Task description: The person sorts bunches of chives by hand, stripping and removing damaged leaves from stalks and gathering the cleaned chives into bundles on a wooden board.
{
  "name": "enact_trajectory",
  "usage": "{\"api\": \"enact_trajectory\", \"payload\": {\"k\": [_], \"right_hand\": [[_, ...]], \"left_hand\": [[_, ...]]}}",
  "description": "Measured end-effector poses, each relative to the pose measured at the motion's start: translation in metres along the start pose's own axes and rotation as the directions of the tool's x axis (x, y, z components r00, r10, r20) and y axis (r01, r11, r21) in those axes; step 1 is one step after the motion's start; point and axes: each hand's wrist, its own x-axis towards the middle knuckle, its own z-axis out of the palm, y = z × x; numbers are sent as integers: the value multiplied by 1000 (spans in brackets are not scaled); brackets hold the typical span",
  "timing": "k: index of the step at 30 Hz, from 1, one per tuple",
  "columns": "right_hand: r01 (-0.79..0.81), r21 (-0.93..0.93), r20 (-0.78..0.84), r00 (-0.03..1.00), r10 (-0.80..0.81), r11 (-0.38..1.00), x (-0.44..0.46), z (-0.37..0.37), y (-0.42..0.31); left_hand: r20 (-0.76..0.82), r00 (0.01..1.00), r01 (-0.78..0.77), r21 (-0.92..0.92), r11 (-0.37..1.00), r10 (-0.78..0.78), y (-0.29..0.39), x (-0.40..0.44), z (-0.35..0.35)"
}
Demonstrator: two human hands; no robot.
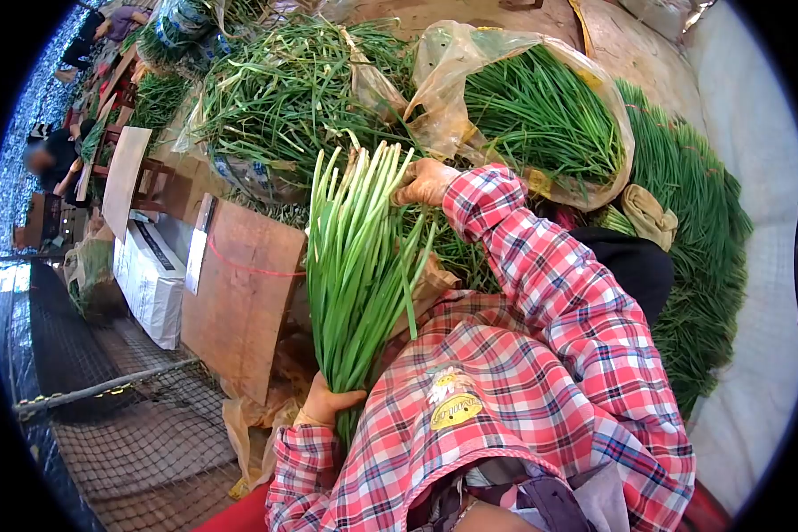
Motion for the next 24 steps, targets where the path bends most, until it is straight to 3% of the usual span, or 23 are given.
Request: {"api": "enact_trajectory", "payload": {"k": [2,4,6,7,9,10,11,13,15,17,19,21,24], "right_hand": [[30,81,-6,1000,-30,996,9,2,10],[-34,281,-145,986,78,959,-14,-4,-19],[26,321,-363,927,98,947,-24,-15,-17],[100,247,-510,859,41,964,-29,-35,-5],[45,260,-499,861,94,965,-17,-68,37],[-296,-289,-428,891,154,910,-13,-75,50],[-466,-743,-397,885,245,481,-15,-77,48],[-577,-754,-402,783,474,314,-48,-92,33],[-402,-632,-401,901,164,663,-64,-81,15],[-110,-328,-369,929,-20,938,-62,-59,8],[105,-246,-188,970,-154,963,-70,-35,-25],[18,-694,-136,978,-156,720,-58,-9,-43],[35,-694,-28,997,-76,719,-48,12,-51]], "left_hand": [[-5,1000,25,-22,999,-25,-1,0,0],[-10,999,42,-60,997,-43,-2,0,-1],[-16,1000,24,-101,995,-26,-2,0,1],[-17,1000,21,-102,995,-23,-5,0,-2],[12,1000,29,-17,999,-29,-14,-1,-10],[-17,1000,19,-104,994,-21,-13,-2,-5],[-18,1000,19,-104,994,-21,-11,-2,-5],[10,999,54,-116,992,-53,-5,-2,-6],[-8,999,43,-140,989,-45,-6,2,-1],[-27,998,49,-142,989,-54,-6,0,-1],[22,1000,13,-150,989,-10,-2,3,0],[13,1000,14,-194,981,-12,6,1,9],[0,998,59,-176,983,-60,7,-1,8]]}}
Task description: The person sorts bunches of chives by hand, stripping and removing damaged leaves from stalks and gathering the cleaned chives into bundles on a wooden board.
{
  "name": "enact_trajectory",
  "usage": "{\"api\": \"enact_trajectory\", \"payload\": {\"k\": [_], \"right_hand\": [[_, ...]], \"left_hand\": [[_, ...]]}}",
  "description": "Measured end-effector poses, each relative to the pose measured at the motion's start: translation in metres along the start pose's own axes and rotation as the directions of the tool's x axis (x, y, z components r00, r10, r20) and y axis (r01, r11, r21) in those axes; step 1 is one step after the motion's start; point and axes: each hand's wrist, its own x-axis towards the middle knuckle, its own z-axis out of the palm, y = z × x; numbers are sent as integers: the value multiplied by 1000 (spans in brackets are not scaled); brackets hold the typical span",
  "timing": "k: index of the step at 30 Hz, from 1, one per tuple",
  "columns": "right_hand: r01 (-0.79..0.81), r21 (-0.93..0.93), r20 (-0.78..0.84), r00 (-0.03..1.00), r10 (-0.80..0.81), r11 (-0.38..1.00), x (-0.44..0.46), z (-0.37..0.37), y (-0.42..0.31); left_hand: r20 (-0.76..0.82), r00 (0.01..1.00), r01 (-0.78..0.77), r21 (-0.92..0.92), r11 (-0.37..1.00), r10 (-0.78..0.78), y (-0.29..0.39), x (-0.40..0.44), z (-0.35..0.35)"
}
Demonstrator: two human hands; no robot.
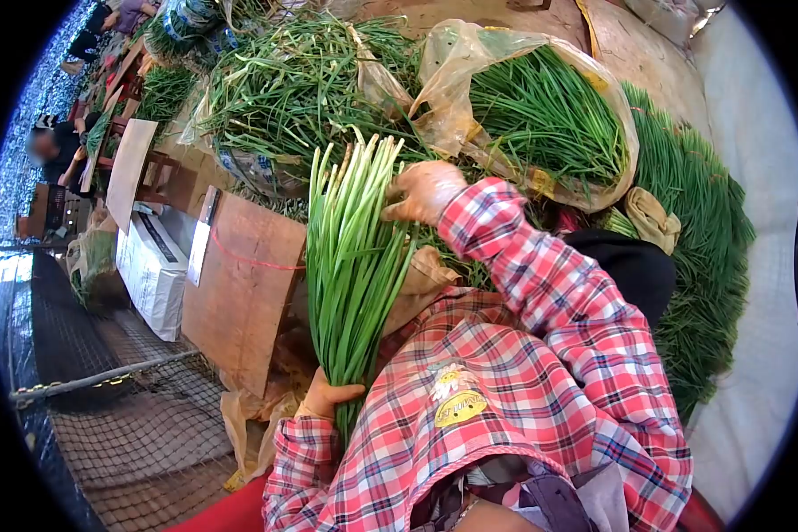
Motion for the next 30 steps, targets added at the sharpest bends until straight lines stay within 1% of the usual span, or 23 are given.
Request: {"api": "enact_trajectory", "payload": {"k": [1,3,5,7,8,9,10,11,12,14,15,16,17,18,19,20,21,22,23,24,25,29,30], "right_hand": [[29,79,6,1000,-30,996,2,10,-4],[69,-211,128,991,-42,975,-1,22,-24],[341,-230,94,940,-328,911,-37,18,-37],[492,-283,251,867,-431,823,-74,-2,-52],[622,-64,54,783,-619,781,-84,0,-36],[747,124,-181,665,-725,653,-97,2,-14],[765,327,-241,636,-734,555,-107,-14,-1],[750,510,-304,614,-728,420,-113,-33,14],[811,492,-428,541,-724,316,-115,-37,40],[731,523,-432,671,-602,439,-115,-39,94],[463,376,-287,882,-374,803,-107,-29,100],[114,112,-108,989,-102,987,-99,-19,105],[-348,-409,-133,937,322,844,-80,-3,102],[-276,186,-92,951,296,943,-67,20,126],[-124,714,-70,967,246,689,-61,35,146],[-123,715,-70,967,246,688,-58,32,135],[-129,793,-60,956,287,595,-52,25,114],[-127,862,-48,943,329,491,-47,21,100],[-155,942,92,972,217,298,-32,33,109],[-183,971,151,968,199,154,-19,40,103],[-173,982,162,977,135,76,-9,47,99],[-152,984,136,979,150,96,26,49,52],[-91,994,77,974,212,57,27,46,44]], "left_hand": [[-3,1000,-1,-1,1000,1,-6,0,-3],[-8,1000,8,-10,1000,-8,-14,2,-10],[-33,999,9,-56,998,-11,-10,1,-5],[-54,998,17,-108,994,-23,-12,0,-4],[-44,999,22,-103,994,-27,-13,2,-7],[-36,999,27,-100,995,-31,-15,3,-9],[21,1000,11,-60,998,-10,-15,5,-13],[18,1000,11,-64,998,-10,-18,6,-17],[38,999,19,-60,998,-17,-21,7,-21],[110,994,6,-84,996,4,-19,9,-19],[111,994,6,-83,996,3,-16,5,-16],[113,993,28,-104,994,-16,-13,3,-14],[118,993,42,-122,992,-28,-8,5,-13],[173,985,27,-179,983,4,-16,7,-18],[173,985,25,-181,983,7,-18,7,-20],[220,975,41,-216,976,8,-18,7,-22],[265,964,55,-246,968,12,-19,6,-24],[253,967,61,-277,959,12,-19,4,-23],[245,969,36,-283,958,36,-16,4,-18],[270,962,38,-278,960,39,-18,5,-21],[294,955,43,-275,960,41,-20,7,-23],[167,985,82,-279,957,-36,-13,0,-12],[180,983,76,-256,964,-30,-12,0,-13]]}}
